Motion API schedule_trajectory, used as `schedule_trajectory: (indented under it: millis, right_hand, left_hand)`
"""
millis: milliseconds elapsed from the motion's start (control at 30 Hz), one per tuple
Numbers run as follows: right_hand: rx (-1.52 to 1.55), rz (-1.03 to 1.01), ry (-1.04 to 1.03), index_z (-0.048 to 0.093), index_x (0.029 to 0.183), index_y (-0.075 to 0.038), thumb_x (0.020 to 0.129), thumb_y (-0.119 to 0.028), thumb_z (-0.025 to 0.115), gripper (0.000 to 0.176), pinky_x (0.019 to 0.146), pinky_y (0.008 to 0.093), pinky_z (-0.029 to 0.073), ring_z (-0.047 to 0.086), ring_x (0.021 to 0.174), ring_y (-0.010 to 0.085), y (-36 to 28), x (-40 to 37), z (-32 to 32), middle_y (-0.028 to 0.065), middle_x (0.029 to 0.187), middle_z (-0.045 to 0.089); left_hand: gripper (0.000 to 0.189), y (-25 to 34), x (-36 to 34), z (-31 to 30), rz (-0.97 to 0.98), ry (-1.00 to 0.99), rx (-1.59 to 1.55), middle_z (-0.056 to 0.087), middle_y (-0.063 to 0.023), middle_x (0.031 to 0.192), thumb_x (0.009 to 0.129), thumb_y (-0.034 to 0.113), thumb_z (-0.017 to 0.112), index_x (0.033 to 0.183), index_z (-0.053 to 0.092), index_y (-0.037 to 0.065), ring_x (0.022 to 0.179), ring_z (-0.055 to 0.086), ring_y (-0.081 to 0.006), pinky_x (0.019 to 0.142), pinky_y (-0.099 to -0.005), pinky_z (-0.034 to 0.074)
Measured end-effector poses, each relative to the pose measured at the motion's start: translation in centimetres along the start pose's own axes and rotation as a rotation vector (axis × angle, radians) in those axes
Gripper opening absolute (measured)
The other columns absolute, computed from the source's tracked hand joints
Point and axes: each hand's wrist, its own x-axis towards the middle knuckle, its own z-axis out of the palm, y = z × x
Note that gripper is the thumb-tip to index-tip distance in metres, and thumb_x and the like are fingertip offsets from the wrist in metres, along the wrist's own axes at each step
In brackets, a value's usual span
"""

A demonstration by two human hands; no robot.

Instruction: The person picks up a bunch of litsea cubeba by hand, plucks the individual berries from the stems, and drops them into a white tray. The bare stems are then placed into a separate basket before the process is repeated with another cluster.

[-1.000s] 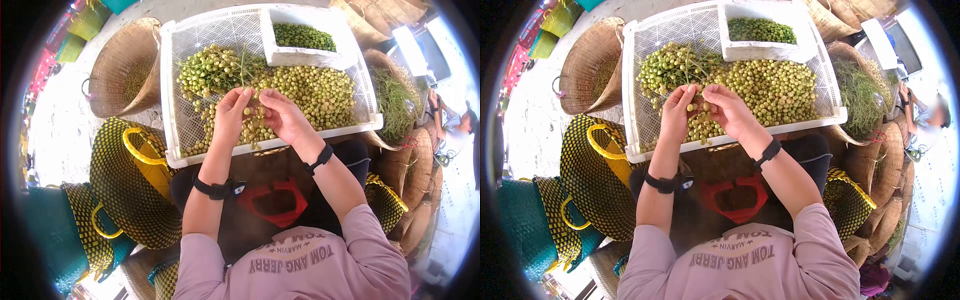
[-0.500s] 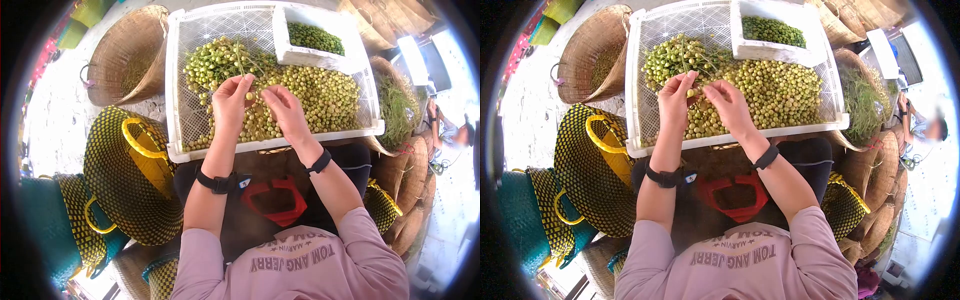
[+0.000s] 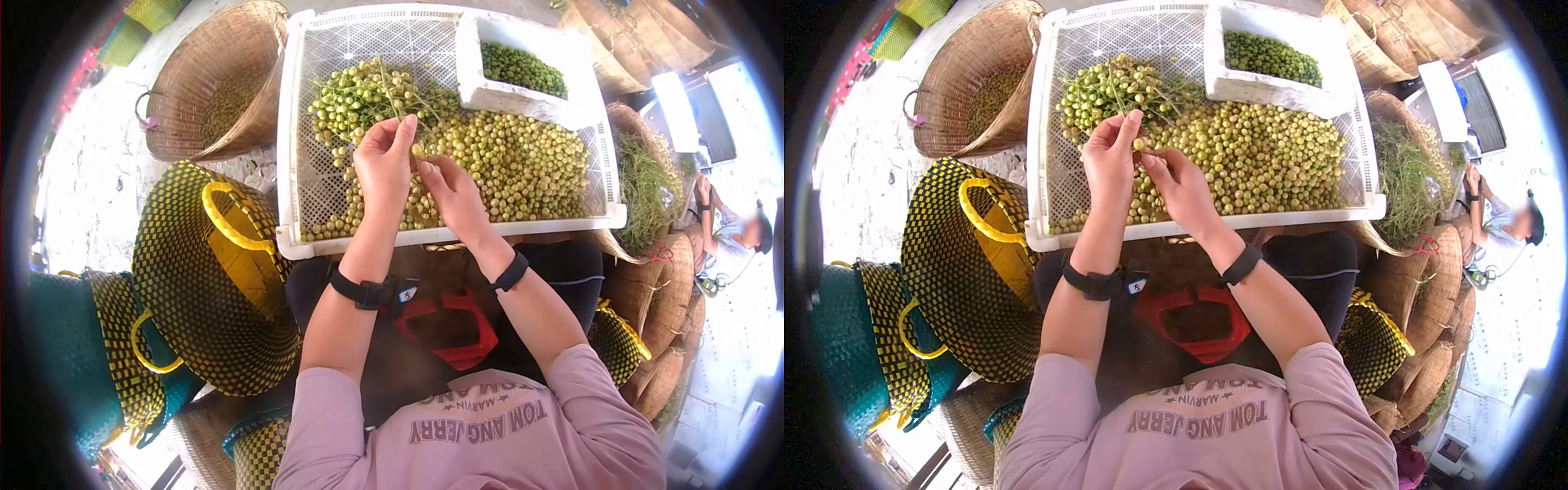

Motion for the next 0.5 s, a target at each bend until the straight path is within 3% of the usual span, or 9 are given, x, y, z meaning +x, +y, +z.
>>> schedule_trajectory:
  millis: [200,300,333,367,433,467,500]
  right_hand:
    - [-0.357,-0.127,-0.018,0.058,0.097,0.0,0.098,-0.029,0.048,0.031,0.058,0.0364,0.041,0.055,0.063,0.0251,-0.8,-0.4,-0.9,0.0137,0.074,0.061]
    - [-0.257,-0.266,0.0,0.057,0.097,0.0,0.099,-0.027,0.046,0.03,0.058,0.0384,0.042,0.056,0.063,0.0236,-0.2,-0.4,-2.0,0.0122,0.075,0.061]
    - [-0.214,-0.163,-0.039,0.058,0.097,-0.002,0.098,-0.028,0.045,0.03,0.052,0.0327,0.041,0.055,0.061,0.0163,-0.4,-0.5,-2.8,0.0081,0.074,0.06]
    - [-0.218,-0.166,-0.04,0.058,0.097,-0.002,0.098,-0.028,0.045,0.03,0.052,0.0327,0.041,0.055,0.061,0.0163,-0.5,-0.4,-3.4,0.0081,0.074,0.06]
    - [0.677,0.205,-0.283,0.06,0.095,-0.004,0.097,-0.032,0.047,0.03,0.046,0.0233,0.035,0.049,0.059,0.0079,-1.3,-0.2,-4.1,0.0029,0.073,0.058]
    - [0.701,0.254,-0.189,0.06,0.094,-0.007,0.096,-0.037,0.049,0.032,0.043,0.0164,0.028,0.042,0.054,0.0033,-1.5,-0.2,-3.5,0.0002,0.072,0.056]
    - [0.704,0.249,-0.181,0.06,0.094,-0.007,0.096,-0.037,0.049,0.032,0.043,0.0164,0.028,0.042,0.054,0.0033,-1.5,0.1,-3.2,0.0002,0.072,0.056]
  left_hand:
    - [0.019,0.0,0.5,-0.3,-0.087,0.026,0.016,0.06,0.0018,0.07,0.087,0.019,0.069,0.082,0.062,0.002,0.054,0.049,-0.0034,0.046,-0.0191,0.042]
    - [0.019,-0.1,0.9,-0.6,-0.089,0.054,0.023,0.059,0.0015,0.069,0.087,0.02,0.068,0.083,0.063,0.002,0.053,0.049,-0.004,0.046,-0.0196,0.043]
    - [0.019,-0.1,1.0,-0.8,-0.04,0.069,0.038,0.059,0.0019,0.067,0.087,0.02,0.068,0.084,0.063,0.002,0.053,0.049,-0.0038,0.046,-0.0195,0.042]
    - [0.019,-0.1,1.2,-0.9,0.01,0.082,0.052,0.058,0.0022,0.065,0.087,0.02,0.068,0.085,0.063,0.001,0.052,0.048,-0.0037,0.045,-0.0193,0.041]
    - [0.019,0.1,0.8,-0.6,0.026,0.083,0.132,0.059,0.0011,0.064,0.087,0.019,0.068,0.086,0.065,0.0,0.053,0.05,-0.0049,0.047,-0.0212,0.042]
    - [0.019,-0.1,0.6,-0.4,0.158,0.077,0.268,0.061,-0.0002,0.065,0.086,0.018,0.069,0.086,0.066,0.0,0.054,0.051,-0.0057,0.049,-0.0225,0.043]
    - [0.019,-0.1,0.3,-0.1,0.292,0.069,0.405,0.063,-0.0015,0.066,0.086,0.017,0.069,0.086,0.066,-0.001,0.055,0.053,-0.0065,0.05,-0.0238,0.044]
